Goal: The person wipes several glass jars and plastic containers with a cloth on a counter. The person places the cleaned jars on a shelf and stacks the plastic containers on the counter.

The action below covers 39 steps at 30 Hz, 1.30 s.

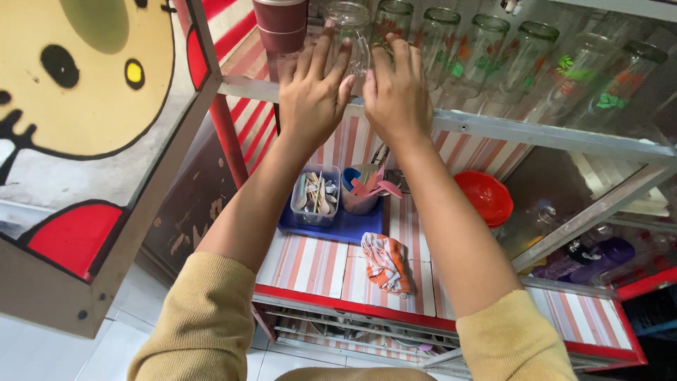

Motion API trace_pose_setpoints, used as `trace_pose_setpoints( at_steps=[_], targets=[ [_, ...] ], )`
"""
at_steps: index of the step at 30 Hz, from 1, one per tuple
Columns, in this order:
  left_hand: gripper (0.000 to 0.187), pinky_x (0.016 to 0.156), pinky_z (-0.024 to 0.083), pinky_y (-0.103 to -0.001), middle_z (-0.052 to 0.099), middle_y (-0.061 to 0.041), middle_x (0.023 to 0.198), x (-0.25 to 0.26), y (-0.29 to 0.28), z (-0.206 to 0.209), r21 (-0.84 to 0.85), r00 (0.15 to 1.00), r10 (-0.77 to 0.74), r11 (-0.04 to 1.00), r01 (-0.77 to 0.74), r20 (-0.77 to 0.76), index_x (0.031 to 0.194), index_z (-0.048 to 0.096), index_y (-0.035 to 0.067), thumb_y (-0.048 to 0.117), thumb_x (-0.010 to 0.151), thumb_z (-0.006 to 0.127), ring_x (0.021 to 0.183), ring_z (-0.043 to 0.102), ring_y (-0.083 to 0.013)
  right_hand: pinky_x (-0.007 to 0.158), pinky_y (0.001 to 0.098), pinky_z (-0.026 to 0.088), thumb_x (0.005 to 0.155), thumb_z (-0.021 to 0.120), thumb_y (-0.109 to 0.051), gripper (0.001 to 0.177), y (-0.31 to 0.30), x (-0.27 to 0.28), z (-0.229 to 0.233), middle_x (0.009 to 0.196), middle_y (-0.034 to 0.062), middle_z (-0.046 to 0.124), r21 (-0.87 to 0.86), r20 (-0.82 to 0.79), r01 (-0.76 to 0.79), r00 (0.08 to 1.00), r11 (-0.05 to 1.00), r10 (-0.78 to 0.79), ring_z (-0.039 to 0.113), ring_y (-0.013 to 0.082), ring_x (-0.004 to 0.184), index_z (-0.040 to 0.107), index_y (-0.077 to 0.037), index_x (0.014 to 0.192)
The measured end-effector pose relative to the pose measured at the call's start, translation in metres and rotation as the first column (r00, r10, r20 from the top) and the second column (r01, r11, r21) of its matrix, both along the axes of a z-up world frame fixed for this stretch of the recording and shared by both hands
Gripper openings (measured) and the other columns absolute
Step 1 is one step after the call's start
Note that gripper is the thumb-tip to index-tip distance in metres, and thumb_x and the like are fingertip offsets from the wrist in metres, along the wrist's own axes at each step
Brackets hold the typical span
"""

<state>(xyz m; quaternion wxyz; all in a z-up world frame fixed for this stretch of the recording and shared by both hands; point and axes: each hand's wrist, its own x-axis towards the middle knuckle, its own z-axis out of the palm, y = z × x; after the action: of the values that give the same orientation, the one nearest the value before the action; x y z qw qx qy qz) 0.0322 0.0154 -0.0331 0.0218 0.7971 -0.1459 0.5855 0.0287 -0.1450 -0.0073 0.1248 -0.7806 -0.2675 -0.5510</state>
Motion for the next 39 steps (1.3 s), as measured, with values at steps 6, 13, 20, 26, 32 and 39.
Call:
trace_pose_setpoints(
  at_steps=[6,13,20,26,32,39],
  targets=[
    [0.047,0.100,0.048,-0.045,0.047,-0.017,0.150,0.009,0.001,-0.007,-0.039,0.999,-0.039,0.998,0.040,0.021,0.145,0.061,0.015,0.042,0.107,0.060,0.133,0.057,-0.0322,0.093,0.0471,0.052,0.090,0.069,-0.008,0.031,-0.002,0.000,-0.002,0.131,0.0178,0.052,-0.020,-0.012,-0.005,1.000,1.000,0.005,0.056,0.0370,0.114,0.064,0.001,0.120],
    [0.055,0.118,0.038,-0.051,0.034,-0.016,0.160,0.001,-0.002,-0.017,-0.039,0.998,-0.021,0.999,0.019,-0.055,0.156,0.047,0.016,0.044,0.111,0.061,0.149,0.039,-0.0306,0.114,0.0503,0.048,0.095,0.069,-0.007,0.042,-0.016,-0.009,-0.020,0.143,0.0224,0.048,-0.003,-0.085,-0.095,0.992,0.995,0.094,0.055,0.0403,0.131,0.062,0.002,0.135],
    [0.054,0.126,0.014,-0.059,0.033,-0.019,0.162,-0.041,-0.029,-0.106,-0.019,0.910,-0.402,0.915,0.402,-0.105,0.154,0.047,0.013,0.032,0.105,0.057,0.153,0.026,-0.0398,0.126,0.0578,0.028,0.097,0.063,0.000,0.048,-0.034,-0.066,-0.094,0.157,0.0207,0.040,0.094,-0.138,-0.270,0.950,0.958,0.281,0.037,0.0420,0.149,0.054,-0.003,0.144],
    [0.059,0.120,0.021,-0.062,0.039,-0.024,0.159,-0.066,-0.058,-0.208,-0.173,0.766,-0.585,0.811,0.559,-0.267,0.153,0.044,0.010,0.020,0.097,0.056,0.147,0.039,-0.0421,0.118,0.0548,0.034,0.097,0.056,-0.005,0.051,-0.053,-0.070,-0.233,0.151,0.0265,0.045,0.164,-0.231,-0.246,0.932,0.955,0.279,0.042,0.0454,0.142,0.049,0.002,0.147],
    [0.061,0.119,0.020,-0.064,0.039,-0.018,0.158,-0.072,-0.084,-0.324,-0.163,0.447,-0.349,0.901,0.402,-0.824,0.155,0.038,0.013,0.021,0.097,0.051,0.148,0.038,-0.0328,0.118,0.0542,0.031,0.085,0.054,0.004,0.075,-0.082,-0.070,-0.368,0.144,0.0320,0.045,0.175,-0.596,-0.065,0.787,0.983,0.158,0.043,0.0494,0.137,0.034,0.002,0.156],
    [0.071,0.120,0.020,-0.064,0.026,-0.020,0.164,-0.070,-0.097,-0.396,-0.090,0.127,-0.141,0.935,0.342,-0.982,0.161,0.025,0.009,0.024,0.097,0.052,0.155,0.018,-0.0386,0.113,0.0628,0.037,0.096,0.060,-0.040,0.070,-0.112,-0.081,-0.482,0.167,0.0197,0.020,-0.277,-0.903,0.217,0.275,0.936,-0.331,0.024,0.0543,0.148,0.035,-0.022,0.159]
  ],
)
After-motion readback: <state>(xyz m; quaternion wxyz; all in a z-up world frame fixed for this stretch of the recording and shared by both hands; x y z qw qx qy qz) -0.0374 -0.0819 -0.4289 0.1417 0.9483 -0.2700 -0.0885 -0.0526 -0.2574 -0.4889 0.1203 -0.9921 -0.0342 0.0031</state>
